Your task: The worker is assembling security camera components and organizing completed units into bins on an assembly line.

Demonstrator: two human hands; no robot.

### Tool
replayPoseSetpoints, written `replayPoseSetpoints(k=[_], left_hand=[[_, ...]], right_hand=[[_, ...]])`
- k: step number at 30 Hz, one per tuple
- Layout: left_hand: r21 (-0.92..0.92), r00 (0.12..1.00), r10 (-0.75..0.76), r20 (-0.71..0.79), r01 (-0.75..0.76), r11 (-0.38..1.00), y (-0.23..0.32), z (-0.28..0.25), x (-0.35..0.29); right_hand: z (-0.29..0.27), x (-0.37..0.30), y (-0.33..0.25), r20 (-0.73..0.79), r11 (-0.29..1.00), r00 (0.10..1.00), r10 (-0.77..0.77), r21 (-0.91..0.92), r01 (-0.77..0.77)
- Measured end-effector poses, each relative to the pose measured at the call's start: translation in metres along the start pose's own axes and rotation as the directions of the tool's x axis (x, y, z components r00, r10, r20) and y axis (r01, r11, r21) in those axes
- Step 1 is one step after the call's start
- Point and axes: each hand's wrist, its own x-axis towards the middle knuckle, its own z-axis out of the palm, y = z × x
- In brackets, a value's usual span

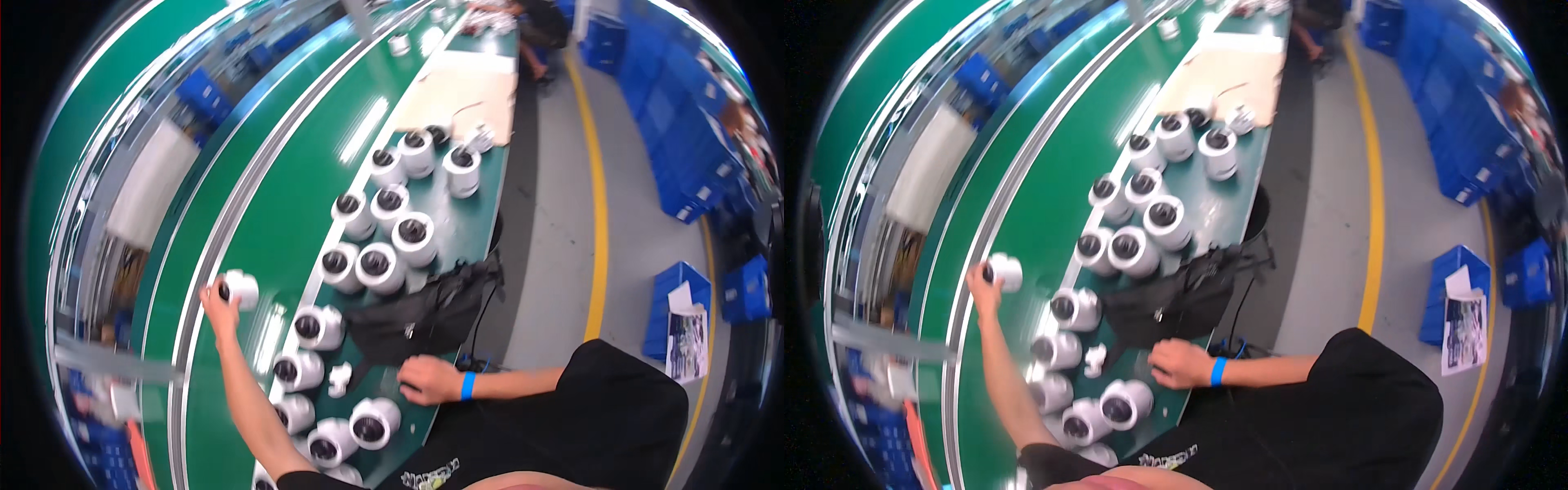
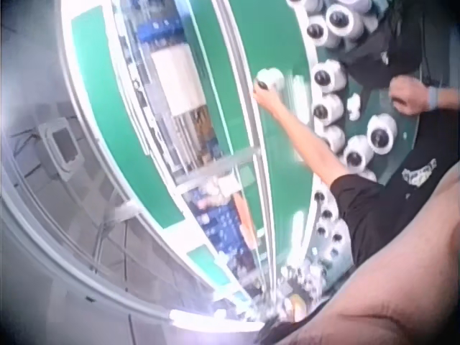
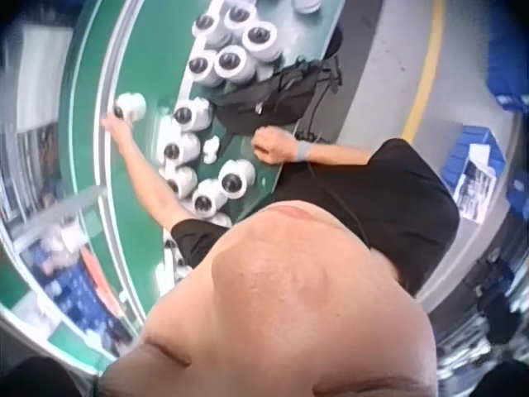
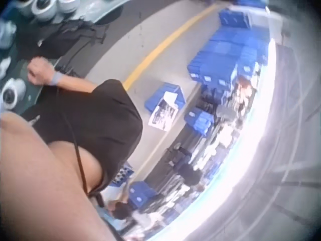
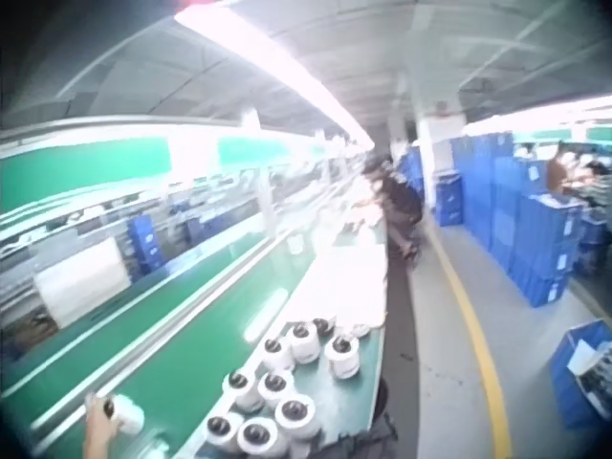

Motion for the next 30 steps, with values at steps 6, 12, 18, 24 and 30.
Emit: replayPoseSetpoints(k=[6,12,18,24,30], left_hand=[[0.245,0.931,0.347,-0.110,-0.313,0.918,0.083,-0.208,-0.087],[-0.027,0.940,-0.233,-0.250,0.234,0.972,0.134,-0.348,-0.321],[-0.481,0.597,-0.731,-0.330,0.560,0.675,0.180,-0.376,-0.558],[-0.913,0.471,-0.826,-0.310,0.096,0.397,0.177,-0.309,-0.601],[-0.949,0.439,-0.852,-0.285,-0.002,0.317,0.164,-0.300,-0.589]], right_hand=[[-0.006,0.007,0.003,-0.010,0.999,1.000,-0.017,0.037,0.017],[-0.004,0.008,0.008,0.110,0.998,0.992,-0.056,0.010,0.056],[0.000,0.010,0.004,0.198,0.987,0.967,-0.158,0.033,0.154],[0.000,0.004,0.006,0.228,0.990,0.963,-0.142,0.014,0.143],[0.000,0.003,0.008,0.225,0.986,0.960,-0.166,0.032,0.163]])
